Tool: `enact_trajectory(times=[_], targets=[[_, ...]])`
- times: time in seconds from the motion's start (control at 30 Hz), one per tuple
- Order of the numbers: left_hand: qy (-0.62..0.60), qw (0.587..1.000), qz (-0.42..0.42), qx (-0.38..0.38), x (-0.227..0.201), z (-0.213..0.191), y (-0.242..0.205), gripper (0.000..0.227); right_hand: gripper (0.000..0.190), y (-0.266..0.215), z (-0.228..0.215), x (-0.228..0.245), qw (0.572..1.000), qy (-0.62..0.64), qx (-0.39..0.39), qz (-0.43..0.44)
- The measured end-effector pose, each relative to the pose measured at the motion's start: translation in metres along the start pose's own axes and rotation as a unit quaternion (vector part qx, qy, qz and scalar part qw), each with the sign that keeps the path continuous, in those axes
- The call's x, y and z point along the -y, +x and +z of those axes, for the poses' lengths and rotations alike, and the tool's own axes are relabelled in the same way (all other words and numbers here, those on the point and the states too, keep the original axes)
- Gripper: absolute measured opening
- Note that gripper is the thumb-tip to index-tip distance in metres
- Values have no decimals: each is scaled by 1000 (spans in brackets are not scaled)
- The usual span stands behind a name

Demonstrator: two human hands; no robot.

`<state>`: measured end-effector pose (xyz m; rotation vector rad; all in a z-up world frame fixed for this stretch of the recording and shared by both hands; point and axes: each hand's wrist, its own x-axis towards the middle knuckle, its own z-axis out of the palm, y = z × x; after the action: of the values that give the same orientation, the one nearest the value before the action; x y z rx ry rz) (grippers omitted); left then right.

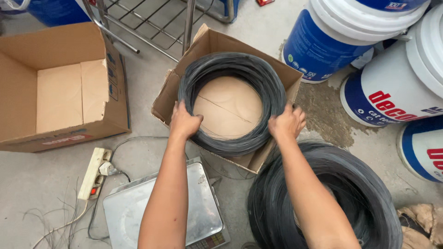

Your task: The person sits on the floor and handles a coil of black wire, placing it on a digital scale. They then use red-handled pliers to cut a section of the wire from the coil.

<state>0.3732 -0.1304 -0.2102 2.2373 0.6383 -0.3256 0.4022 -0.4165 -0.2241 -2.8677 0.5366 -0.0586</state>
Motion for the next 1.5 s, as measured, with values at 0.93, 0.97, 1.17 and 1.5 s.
enact_trajectory(times=[0.93, 0.97, 1.17, 1.5], targets=[[197, 980, 11, 35, -14, -4, -36, 78, 70, -5, -4, 6, 968, -137, 170, -127], [197, 980, 14, 27, -12, -2, -39, 80, 70, -8, -9, 6, 970, -124, 158, -136], [194, 980, 40, 13, -29, -8, -58, 83, 71, -23, -45, 15, 973, -74, 145, -162], [207, 975, 74, 10, -39, -14, -93, 84, 72, -44, -78, 23, 969, -30, 175, -174]])
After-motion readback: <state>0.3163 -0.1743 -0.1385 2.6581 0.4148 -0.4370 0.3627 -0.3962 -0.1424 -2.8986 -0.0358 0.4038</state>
